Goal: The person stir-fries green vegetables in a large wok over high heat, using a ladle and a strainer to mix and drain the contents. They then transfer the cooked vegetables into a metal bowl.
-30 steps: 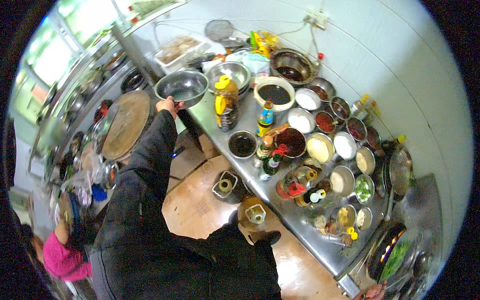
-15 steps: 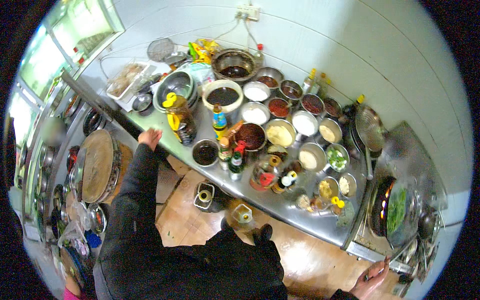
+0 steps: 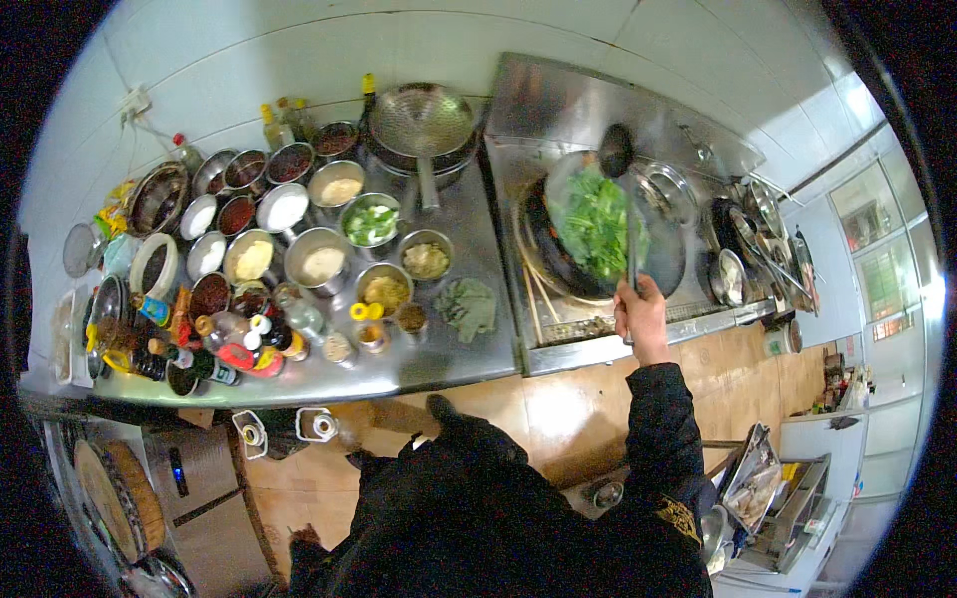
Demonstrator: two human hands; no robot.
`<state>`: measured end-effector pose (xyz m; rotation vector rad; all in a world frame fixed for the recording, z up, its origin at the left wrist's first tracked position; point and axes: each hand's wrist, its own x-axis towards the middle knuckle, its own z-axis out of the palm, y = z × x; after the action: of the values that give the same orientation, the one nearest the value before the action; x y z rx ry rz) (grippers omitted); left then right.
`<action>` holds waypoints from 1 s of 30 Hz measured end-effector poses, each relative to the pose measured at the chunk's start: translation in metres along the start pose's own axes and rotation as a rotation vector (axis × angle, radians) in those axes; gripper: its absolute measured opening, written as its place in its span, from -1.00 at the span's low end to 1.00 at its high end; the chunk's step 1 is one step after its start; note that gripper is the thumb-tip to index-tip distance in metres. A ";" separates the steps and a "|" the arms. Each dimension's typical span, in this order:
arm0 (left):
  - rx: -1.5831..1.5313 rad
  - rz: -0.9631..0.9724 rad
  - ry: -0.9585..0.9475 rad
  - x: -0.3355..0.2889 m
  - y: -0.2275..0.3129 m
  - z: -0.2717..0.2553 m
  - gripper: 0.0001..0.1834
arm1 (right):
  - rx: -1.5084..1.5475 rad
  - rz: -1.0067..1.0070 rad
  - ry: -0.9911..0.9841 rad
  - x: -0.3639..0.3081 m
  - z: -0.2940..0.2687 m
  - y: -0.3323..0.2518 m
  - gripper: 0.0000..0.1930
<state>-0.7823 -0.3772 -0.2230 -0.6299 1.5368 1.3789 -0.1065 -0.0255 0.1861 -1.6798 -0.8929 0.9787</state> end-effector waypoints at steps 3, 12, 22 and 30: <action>0.031 -0.110 0.036 -0.042 -0.065 0.011 -0.74 | -0.305 0.065 -0.111 0.014 -0.043 0.001 -0.85; 0.038 -0.046 -0.021 -0.079 -0.132 -0.002 -0.72 | -0.456 0.008 -0.078 0.081 -0.128 0.063 -0.84; -0.002 -0.051 -0.052 -0.121 -0.212 0.026 -0.90 | -1.043 -0.464 -0.004 0.207 -0.165 0.107 -0.66; 0.145 0.227 -0.432 -0.189 -0.222 0.197 -0.79 | -0.953 -0.610 -0.316 0.154 -0.223 0.109 -0.62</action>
<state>-0.4533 -0.2809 -0.1432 -0.0576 1.3659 1.4412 0.1710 0.0006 0.0994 -1.7916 -2.1672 0.3847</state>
